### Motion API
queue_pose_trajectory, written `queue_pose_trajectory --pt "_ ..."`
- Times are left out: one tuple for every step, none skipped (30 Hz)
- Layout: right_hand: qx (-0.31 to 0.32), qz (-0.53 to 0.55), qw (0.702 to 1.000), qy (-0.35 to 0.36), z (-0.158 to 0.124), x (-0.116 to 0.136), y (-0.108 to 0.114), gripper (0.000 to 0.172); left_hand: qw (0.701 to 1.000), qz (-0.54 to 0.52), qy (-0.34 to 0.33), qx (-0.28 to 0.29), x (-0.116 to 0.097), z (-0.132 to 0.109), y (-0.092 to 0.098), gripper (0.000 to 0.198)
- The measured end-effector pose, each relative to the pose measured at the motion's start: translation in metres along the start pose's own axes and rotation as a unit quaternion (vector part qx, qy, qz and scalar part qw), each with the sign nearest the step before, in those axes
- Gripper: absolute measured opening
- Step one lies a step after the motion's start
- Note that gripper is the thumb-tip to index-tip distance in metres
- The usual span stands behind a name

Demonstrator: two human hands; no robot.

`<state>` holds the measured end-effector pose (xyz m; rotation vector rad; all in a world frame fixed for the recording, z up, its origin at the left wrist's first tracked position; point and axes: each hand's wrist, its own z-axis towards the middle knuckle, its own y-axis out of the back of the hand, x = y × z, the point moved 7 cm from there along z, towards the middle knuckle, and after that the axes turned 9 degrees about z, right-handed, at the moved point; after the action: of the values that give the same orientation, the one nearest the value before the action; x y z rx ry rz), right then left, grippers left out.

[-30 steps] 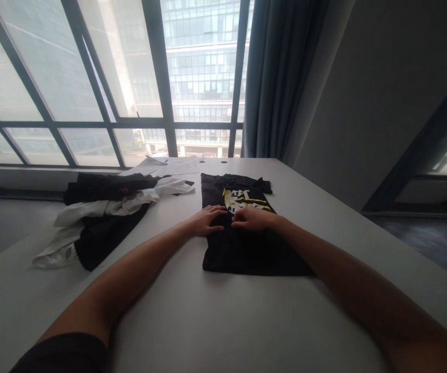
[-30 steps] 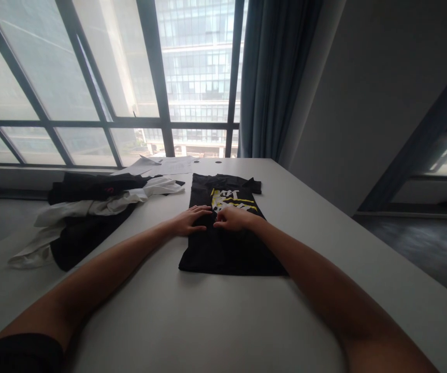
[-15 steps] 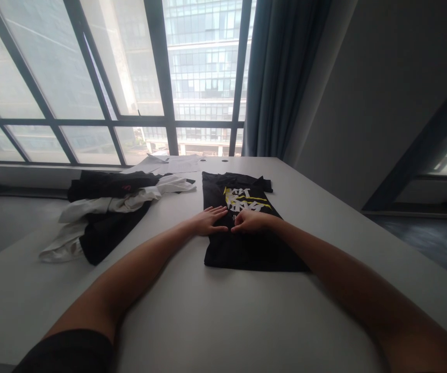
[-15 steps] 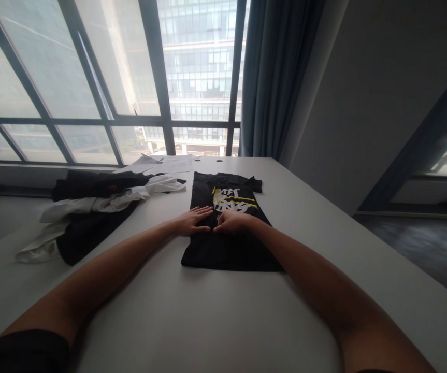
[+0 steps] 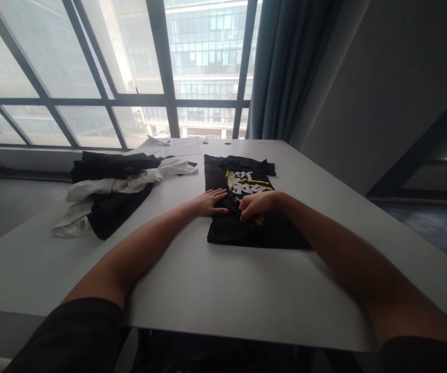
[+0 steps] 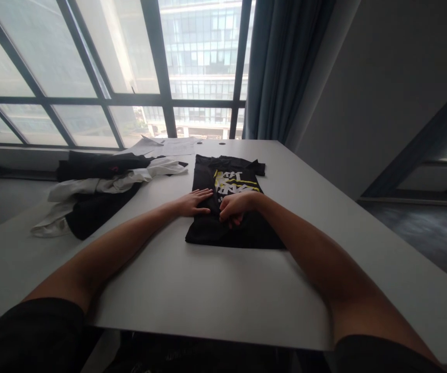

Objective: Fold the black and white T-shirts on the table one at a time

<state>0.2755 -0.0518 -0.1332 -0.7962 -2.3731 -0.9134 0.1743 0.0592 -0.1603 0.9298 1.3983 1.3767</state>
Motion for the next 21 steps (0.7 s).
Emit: queue_pose_trajectory --pt "0.021 -0.017 0.999 -0.017 0.000 -0.003 -0.003 0.044 1.000 -0.001 0.000 0.017 -0.001 0.000 0.000 0.094" --pt "0.040 -0.032 0.998 -0.030 0.000 -0.005 -0.006 0.047 0.999 -0.003 0.000 0.036 -0.002 -0.001 0.000 0.098" --pt "0.055 -0.044 0.997 -0.037 -0.001 -0.007 -0.008 0.050 0.998 -0.006 0.000 0.058 -0.004 -0.002 0.001 0.103" --pt "0.065 -0.052 0.996 -0.039 -0.002 -0.008 -0.009 0.053 0.997 -0.009 -0.001 0.079 -0.006 -0.003 0.001 0.109" --pt "0.067 -0.054 0.996 -0.036 -0.003 -0.008 -0.009 0.055 0.995 -0.012 -0.002 0.100 -0.009 -0.005 0.002 0.114" --pt "0.059 -0.052 0.996 -0.032 -0.003 -0.008 -0.006 0.057 0.993 -0.012 -0.002 0.118 -0.011 -0.006 0.003 0.118" --pt "0.037 -0.047 0.998 -0.026 -0.004 -0.008 -0.001 0.058 0.991 -0.011 -0.003 0.132 -0.013 -0.008 0.004 0.121" --pt "0.001 -0.042 0.999 -0.018 -0.003 -0.008 0.006 0.058 0.990 -0.007 -0.003 0.143 -0.014 -0.008 0.005 0.123" --pt "-0.048 -0.036 0.998 -0.008 -0.002 -0.008 0.016 0.056 0.989 -0.001 -0.004 0.151 -0.016 -0.009 0.007 0.125" --pt "-0.103 -0.030 0.994 0.003 0.000 -0.008 0.028 0.054 0.988 0.003 -0.005 0.153 -0.017 -0.008 0.009 0.125" --pt "-0.157 -0.025 0.987 0.015 0.002 -0.007 0.040 0.050 0.989 0.006 -0.005 0.145 -0.017 -0.006 0.013 0.122" --pt "-0.207 -0.023 0.978 0.026 0.005 -0.007 0.053 0.046 0.992 0.006 -0.002 0.128 -0.017 -0.003 0.016 0.113" --pt "-0.250 -0.027 0.967 0.034 0.009 -0.007 0.065 0.042 0.995 0.000 0.005 0.102 -0.016 0.002 0.021 0.100" --pt "-0.288 -0.039 0.956 0.036 0.014 -0.007 0.078 0.039 0.998 -0.006 0.018 0.067 -0.012 0.007 0.026 0.084" --pt "-0.319 -0.059 0.945 0.034 0.020 -0.006 0.090 0.035 0.999 -0.009 0.038 0.028 -0.007 0.013 0.031 0.072" --pt "-0.348 -0.084 0.933 0.026 0.027 -0.006 0.103 0.032 0.998 -0.004 0.060 -0.011 -0.001 0.019 0.035 0.064" --pt "-0.379 -0.113 0.918 0.016 0.033 -0.005 0.117 0.029 0.996 0.008 0.083 -0.044 0.006 0.025 0.037 0.061" --pt "-0.409 -0.139 0.902 0.006 0.039 -0.003 0.131 0.026 0.992 0.027 0.102 -0.069 0.013 0.031 0.038 0.059" --pt "-0.435 -0.161 0.886 -0.001 0.046 -0.001 0.144 0.024 0.988 0.047 0.119 -0.086 0.021 0.036 0.037 0.059" --pt "-0.456 -0.176 0.872 -0.004 0.053 0.001 0.156 0.024 0.985 0.064 0.131 -0.092 0.028 0.041 0.034 0.059" --pt "-0.471 -0.182 0.863 -0.004 0.061 0.003 0.168 0.024 0.983 0.075 0.141 -0.087 0.035 0.046 0.030 0.061"
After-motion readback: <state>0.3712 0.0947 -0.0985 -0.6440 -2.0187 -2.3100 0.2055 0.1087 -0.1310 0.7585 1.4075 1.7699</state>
